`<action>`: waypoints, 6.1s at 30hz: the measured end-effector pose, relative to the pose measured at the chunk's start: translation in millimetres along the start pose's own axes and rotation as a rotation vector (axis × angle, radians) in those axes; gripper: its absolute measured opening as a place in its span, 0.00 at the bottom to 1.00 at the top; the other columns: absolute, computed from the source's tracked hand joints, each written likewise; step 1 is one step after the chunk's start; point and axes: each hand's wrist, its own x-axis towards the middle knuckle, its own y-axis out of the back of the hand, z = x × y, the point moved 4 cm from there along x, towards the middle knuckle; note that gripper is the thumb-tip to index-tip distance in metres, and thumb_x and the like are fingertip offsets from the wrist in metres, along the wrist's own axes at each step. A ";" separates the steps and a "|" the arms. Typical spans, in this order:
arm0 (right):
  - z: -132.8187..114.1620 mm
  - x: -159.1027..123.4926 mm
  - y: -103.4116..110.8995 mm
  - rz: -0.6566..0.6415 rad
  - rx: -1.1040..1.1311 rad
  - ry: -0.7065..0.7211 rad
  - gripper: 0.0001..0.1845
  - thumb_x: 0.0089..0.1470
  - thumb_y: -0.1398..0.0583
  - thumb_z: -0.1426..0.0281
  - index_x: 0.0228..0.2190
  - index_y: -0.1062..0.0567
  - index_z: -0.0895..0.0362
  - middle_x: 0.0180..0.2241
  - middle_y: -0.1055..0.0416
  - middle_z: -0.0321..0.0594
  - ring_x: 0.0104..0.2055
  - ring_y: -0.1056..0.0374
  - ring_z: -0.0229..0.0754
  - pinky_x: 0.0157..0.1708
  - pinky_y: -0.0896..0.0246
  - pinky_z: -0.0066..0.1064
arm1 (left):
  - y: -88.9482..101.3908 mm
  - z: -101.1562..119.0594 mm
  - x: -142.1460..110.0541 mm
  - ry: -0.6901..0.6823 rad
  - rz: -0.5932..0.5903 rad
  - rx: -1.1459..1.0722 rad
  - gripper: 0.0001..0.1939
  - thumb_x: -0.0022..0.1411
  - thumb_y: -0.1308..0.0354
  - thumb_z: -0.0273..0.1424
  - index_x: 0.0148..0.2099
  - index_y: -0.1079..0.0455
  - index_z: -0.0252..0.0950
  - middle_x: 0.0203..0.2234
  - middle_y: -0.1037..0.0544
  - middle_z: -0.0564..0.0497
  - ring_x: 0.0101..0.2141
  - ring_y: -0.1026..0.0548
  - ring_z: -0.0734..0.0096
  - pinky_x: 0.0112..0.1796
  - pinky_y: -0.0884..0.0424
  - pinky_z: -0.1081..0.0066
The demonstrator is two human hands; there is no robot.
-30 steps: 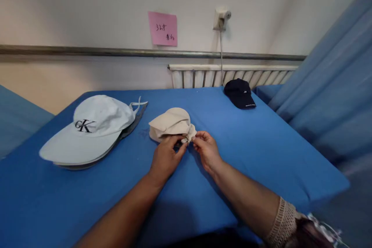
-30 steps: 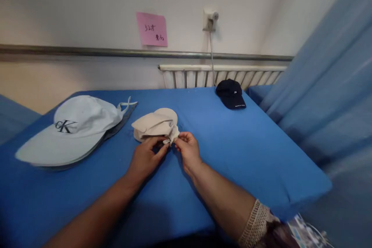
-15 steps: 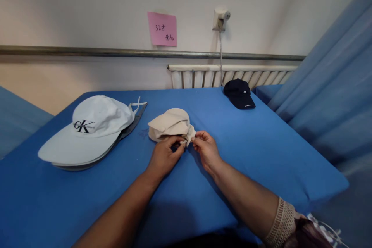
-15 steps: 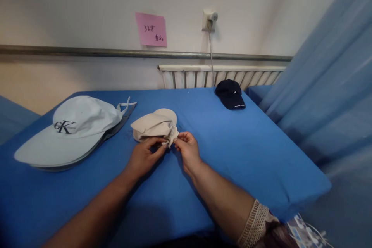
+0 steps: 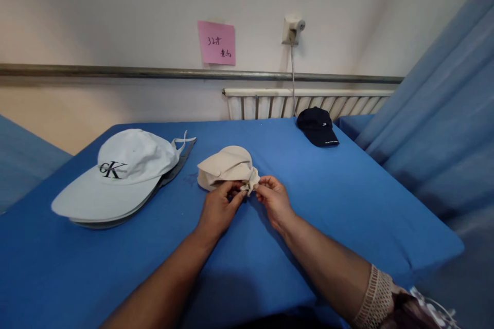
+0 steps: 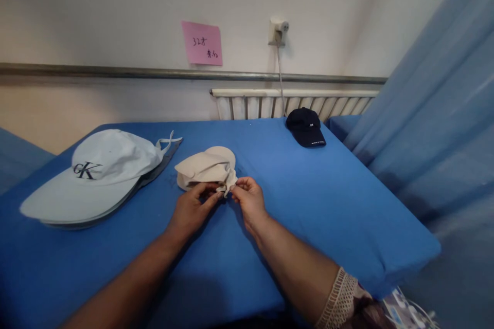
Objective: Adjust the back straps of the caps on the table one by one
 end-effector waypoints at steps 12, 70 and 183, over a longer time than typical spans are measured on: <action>-1.4 0.1 -0.5 -0.021 -0.011 0.031 0.11 0.37 0.33 0.70 0.27 0.28 0.56 0.20 0.34 0.29 0.21 0.43 0.31 0.24 0.51 0.27 | -1.6 1.5 0.6 -0.162 -0.112 0.194 0.13 0.66 0.48 0.34 0.48 0.25 0.39 0.44 0.19 0.47 0.44 0.22 0.60 0.46 0.29 0.62; 2.8 4.3 1.5 -0.171 -0.032 -0.105 0.11 0.39 0.30 0.66 0.25 0.25 0.58 0.21 0.30 0.33 0.21 0.40 0.31 0.24 0.47 0.26 | 0.3 0.4 1.3 -0.118 0.034 0.059 0.10 0.64 0.45 0.35 0.38 0.23 0.39 0.34 0.19 0.50 0.36 0.23 0.65 0.41 0.29 0.66; -40.3 -38.2 -23.4 -0.295 -1.283 1.137 0.05 0.57 0.45 0.75 0.34 0.31 0.55 0.32 0.28 0.43 0.34 0.33 0.46 0.36 0.41 0.37 | 22.0 25.1 -6.7 -0.343 0.212 0.377 0.10 0.63 0.47 0.32 0.44 0.27 0.38 0.37 0.21 0.46 0.40 0.25 0.60 0.42 0.33 0.66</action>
